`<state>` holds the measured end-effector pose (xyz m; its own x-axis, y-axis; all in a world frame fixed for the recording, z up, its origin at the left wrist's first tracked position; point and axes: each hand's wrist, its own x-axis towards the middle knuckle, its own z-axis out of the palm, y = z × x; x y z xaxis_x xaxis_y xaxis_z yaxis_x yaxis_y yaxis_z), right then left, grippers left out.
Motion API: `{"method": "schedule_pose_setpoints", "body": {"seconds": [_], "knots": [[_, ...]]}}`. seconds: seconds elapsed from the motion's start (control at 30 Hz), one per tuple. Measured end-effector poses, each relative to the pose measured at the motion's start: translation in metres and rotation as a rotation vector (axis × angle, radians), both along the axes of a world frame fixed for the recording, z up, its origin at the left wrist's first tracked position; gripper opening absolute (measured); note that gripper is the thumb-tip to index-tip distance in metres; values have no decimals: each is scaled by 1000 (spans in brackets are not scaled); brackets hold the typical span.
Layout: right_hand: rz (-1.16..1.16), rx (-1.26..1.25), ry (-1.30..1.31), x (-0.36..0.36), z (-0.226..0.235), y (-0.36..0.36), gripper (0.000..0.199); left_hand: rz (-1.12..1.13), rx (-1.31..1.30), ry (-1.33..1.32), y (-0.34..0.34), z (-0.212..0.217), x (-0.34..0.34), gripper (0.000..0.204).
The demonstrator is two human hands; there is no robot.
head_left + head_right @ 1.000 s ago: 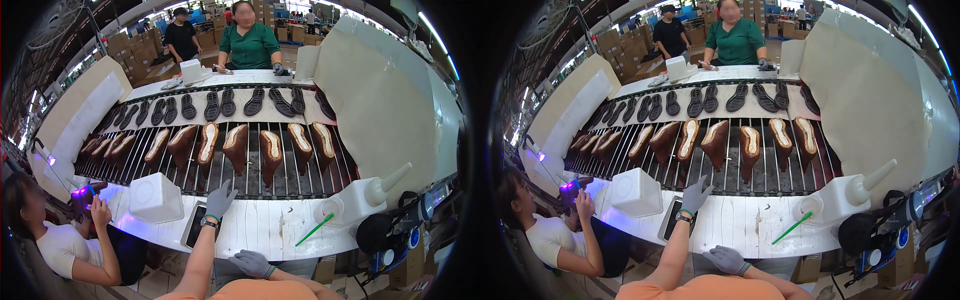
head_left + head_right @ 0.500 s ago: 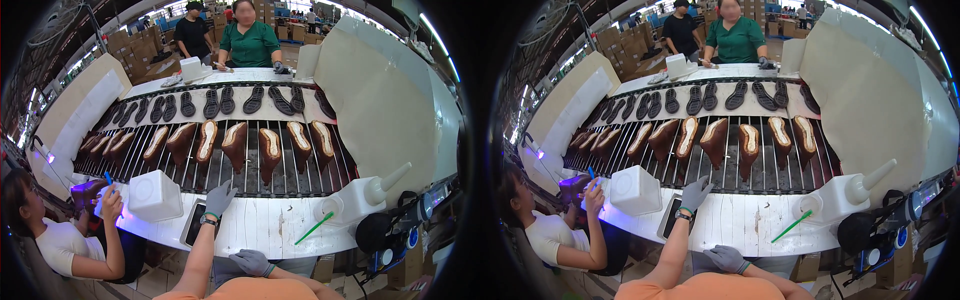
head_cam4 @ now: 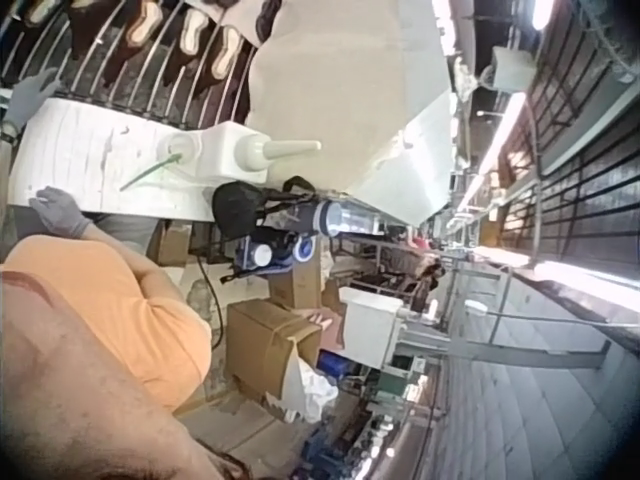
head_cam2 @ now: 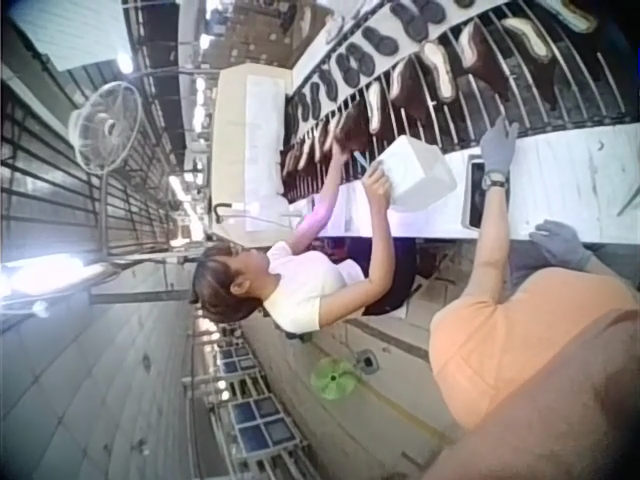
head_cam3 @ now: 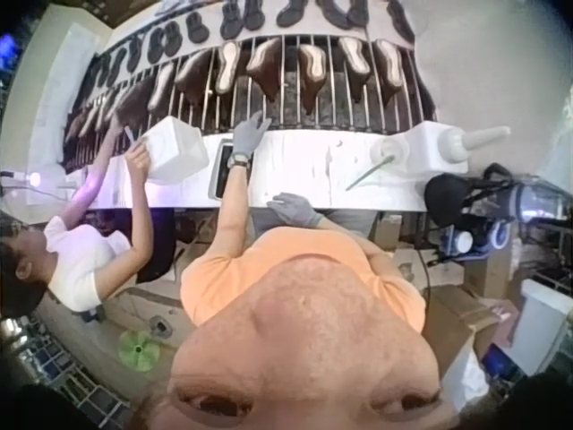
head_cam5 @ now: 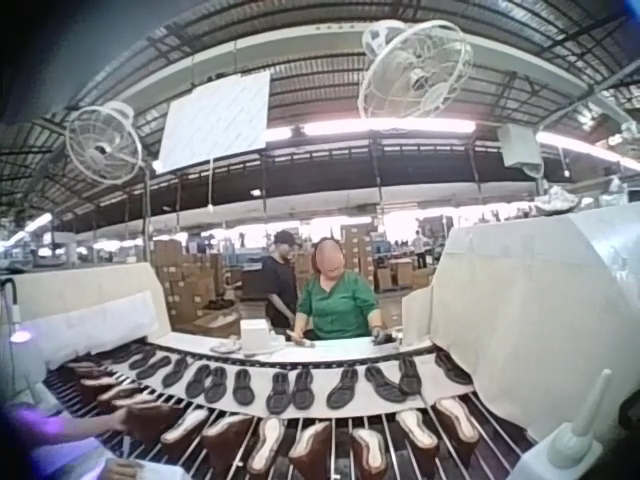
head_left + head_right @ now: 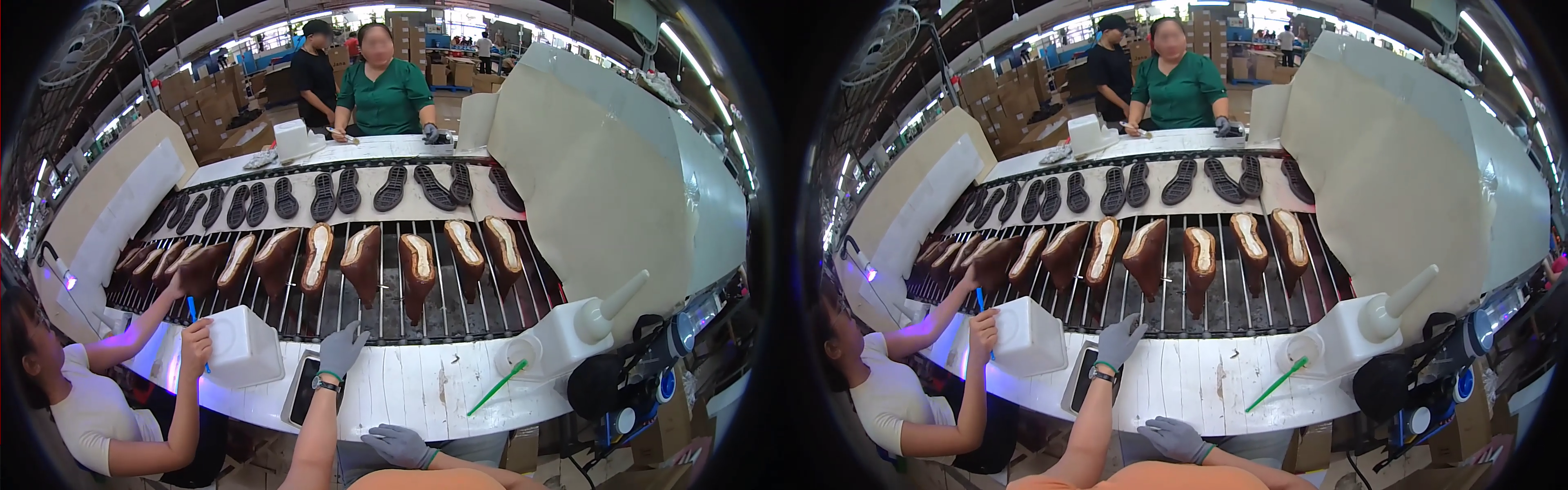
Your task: Applying glue with a brush to the edges of a shoe upper and placing it on a conveyor belt.
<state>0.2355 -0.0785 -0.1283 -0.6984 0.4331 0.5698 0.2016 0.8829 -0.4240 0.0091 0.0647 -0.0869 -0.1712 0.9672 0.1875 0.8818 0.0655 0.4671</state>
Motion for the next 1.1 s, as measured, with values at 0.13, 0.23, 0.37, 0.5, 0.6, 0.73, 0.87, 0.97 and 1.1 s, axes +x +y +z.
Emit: {"method": "schedule_pose_setpoints", "body": {"seconds": [0.13, 0.23, 0.37, 0.5, 0.6, 0.73, 0.87, 0.97, 1.1], "knots": [[-5, -36, -9, 1, -4, 2, 33, -2, -57, -3, 2, 6, 2, 46], [-2, -34, -13, 1, -5, 2, 32, 6, -57, -4, 1, 7, 4, 46], [24, -63, -16, 2, -7, 2, 34, 13, -52, -15, 2, 8, 4, 46], [36, -49, -21, 2, 0, 4, 32, -7, 3, -34, 4, 0, 3, 47], [36, -39, -31, 2, 1, 3, 31, 8, -18, -27, 2, 3, 2, 47], [49, -59, -54, 4, -10, 1, 34, -18, 36, 17, 3, -1, 0, 47], [40, -104, -82, 5, -7, -1, 36, -2, -51, -27, -1, 4, 5, 46], [45, -61, -61, 5, -8, 2, 37, -17, 20, -41, 2, -3, 1, 47], [57, -59, -77, 5, -1, 7, 38, -12, 23, -30, 5, 3, 2, 46]]}}
